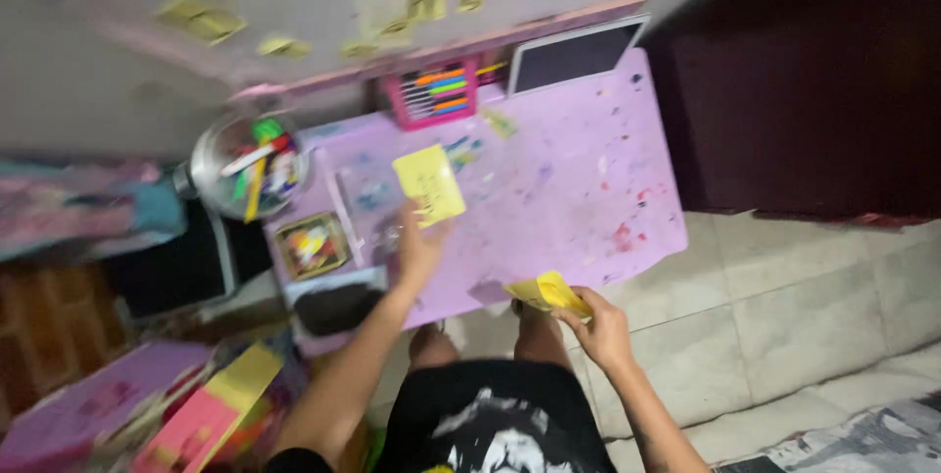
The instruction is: Organizing and stacking yellow educational letter and number cards on a purple desk.
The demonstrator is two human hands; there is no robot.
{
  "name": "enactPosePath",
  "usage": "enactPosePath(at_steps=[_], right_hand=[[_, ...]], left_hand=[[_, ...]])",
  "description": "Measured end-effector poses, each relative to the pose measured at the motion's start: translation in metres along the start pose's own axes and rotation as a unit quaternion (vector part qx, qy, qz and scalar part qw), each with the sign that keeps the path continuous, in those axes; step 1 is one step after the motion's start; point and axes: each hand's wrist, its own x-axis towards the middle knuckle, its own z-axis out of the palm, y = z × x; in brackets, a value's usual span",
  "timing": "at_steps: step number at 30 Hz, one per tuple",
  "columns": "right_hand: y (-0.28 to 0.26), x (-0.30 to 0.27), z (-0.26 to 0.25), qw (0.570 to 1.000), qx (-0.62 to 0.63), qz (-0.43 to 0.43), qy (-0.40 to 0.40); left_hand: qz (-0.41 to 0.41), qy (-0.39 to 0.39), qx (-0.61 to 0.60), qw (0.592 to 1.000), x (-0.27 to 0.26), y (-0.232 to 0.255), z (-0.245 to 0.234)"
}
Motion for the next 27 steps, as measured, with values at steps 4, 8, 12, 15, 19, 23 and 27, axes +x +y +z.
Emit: enactPosePath(at_steps=[4, 8, 12, 15, 19, 23, 27], right_hand=[[0.089, 0.057, 0.017, 0.999, 0.012, 0.003, 0.033], [0.137, 0.155, -0.006, 0.995, -0.011, -0.087, 0.057], [0.187, 0.257, -0.023, 0.997, -0.026, -0.068, 0.020], [0.157, 0.308, -0.067, 0.977, -0.036, -0.203, 0.056], [0.149, 0.348, -0.077, 0.969, -0.039, -0.239, 0.037], [0.147, 0.386, -0.072, 0.959, -0.034, -0.282, 0.001], [0.132, 0.399, -0.074, 0.937, -0.028, -0.348, -0.006]], left_hand=[[-0.123, 0.068, 0.199, 0.970, 0.062, -0.108, 0.062], [-0.333, 0.119, 0.251, 0.901, 0.083, -0.077, 0.111], [-0.419, 0.185, 0.268, 0.847, 0.101, -0.084, 0.126], [-0.386, 0.161, 0.243, 0.875, 0.098, -0.077, 0.117], [-0.236, 0.185, 0.247, 0.922, 0.078, -0.076, 0.126], [-0.012, 0.103, 0.273, 0.956, 0.102, 0.002, 0.156], [0.274, -0.015, 0.255, 0.927, 0.159, 0.126, 0.207]])
